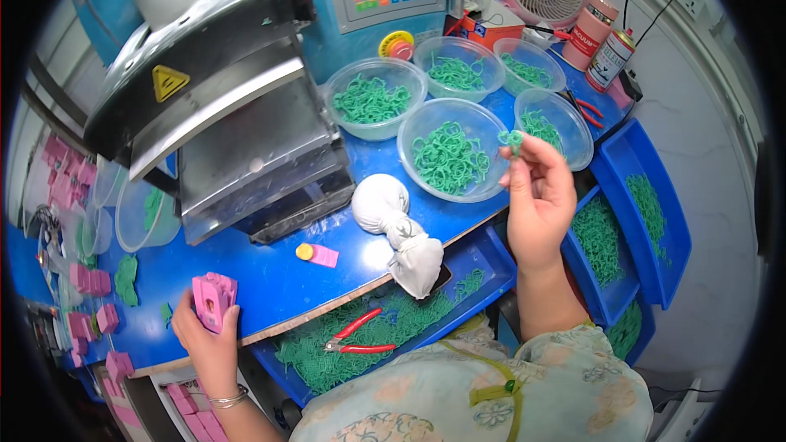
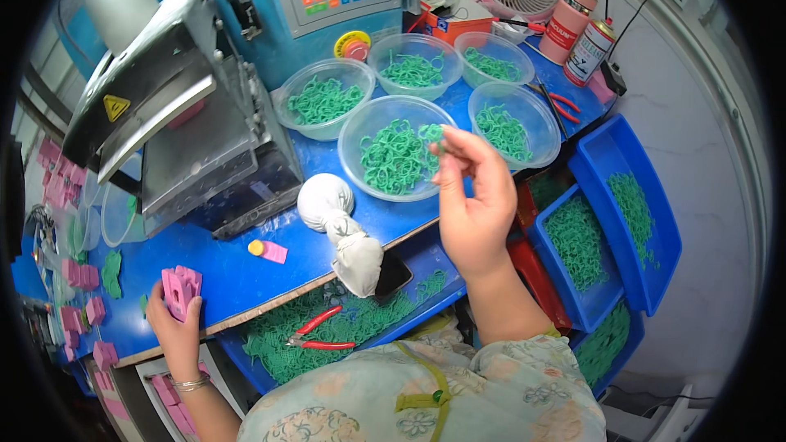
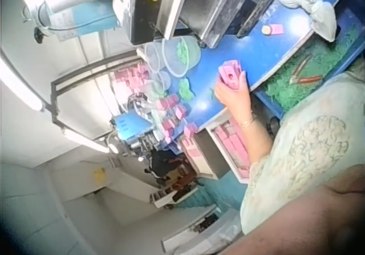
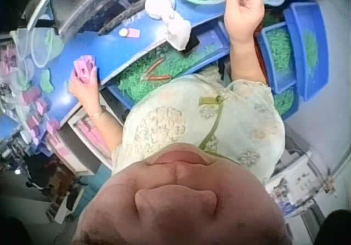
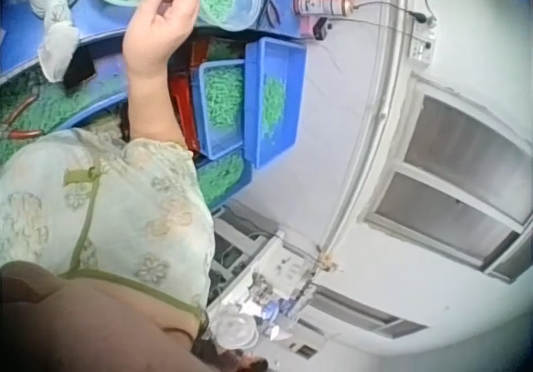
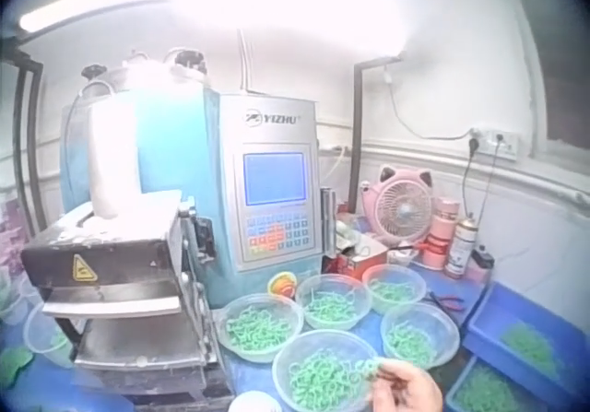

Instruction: Removing small green wax jewelry models from pink rubber molds and placing them into containers.

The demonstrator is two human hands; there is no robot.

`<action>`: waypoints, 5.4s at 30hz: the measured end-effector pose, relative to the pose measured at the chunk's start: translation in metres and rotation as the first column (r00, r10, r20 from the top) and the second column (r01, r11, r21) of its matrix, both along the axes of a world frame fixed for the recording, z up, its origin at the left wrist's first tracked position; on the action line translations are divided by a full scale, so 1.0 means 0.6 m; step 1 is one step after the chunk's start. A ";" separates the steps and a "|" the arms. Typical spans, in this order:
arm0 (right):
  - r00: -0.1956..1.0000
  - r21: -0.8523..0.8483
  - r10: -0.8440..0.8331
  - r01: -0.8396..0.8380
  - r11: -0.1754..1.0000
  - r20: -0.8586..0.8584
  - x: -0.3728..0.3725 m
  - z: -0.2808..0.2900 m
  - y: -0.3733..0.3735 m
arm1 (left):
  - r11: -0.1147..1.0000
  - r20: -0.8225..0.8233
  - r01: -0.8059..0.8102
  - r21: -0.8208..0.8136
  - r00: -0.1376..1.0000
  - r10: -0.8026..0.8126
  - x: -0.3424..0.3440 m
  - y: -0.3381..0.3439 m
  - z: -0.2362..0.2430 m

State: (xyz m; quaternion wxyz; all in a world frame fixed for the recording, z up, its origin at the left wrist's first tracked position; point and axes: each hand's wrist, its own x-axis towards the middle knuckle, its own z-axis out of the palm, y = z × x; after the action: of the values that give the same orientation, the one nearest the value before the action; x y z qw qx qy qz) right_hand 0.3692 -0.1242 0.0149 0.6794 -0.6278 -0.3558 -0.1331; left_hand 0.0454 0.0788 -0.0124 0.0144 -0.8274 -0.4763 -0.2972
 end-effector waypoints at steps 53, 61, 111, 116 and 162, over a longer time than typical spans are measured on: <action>0.870 -0.357 0.361 -0.236 0.904 0.338 -0.166 -0.001 0.044 | -0.107 0.658 0.993 -0.052 0.115 0.744 0.040 -0.089 -0.003; 0.631 -0.371 0.644 -0.526 0.765 0.433 -0.209 0.001 0.068 | -0.173 0.665 0.984 -0.048 0.160 0.730 0.027 -0.106 -0.011; 0.367 -0.706 0.817 -0.417 0.572 0.445 -0.217 0.036 0.108 | 0.726 0.159 0.661 -0.192 0.750 -0.642 0.010 -0.097 0.030; 0.467 -0.618 0.743 -0.423 0.663 0.479 -0.226 -0.010 0.133 | 0.651 0.436 0.667 -0.362 0.739 -0.514 0.023 -0.108 0.027; 0.438 -0.385 0.750 -0.885 0.262 -0.496 -0.227 -0.037 0.114 | 0.200 0.872 0.869 -0.453 0.385 0.302 0.025 -0.117 0.014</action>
State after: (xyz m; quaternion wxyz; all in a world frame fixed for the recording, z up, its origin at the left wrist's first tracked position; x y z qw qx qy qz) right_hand 0.2328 -0.0557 -0.0074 0.4442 -0.5378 -0.5752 0.4272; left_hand 0.0604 0.0088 -0.0039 -0.7852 -0.4631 -0.2647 -0.3145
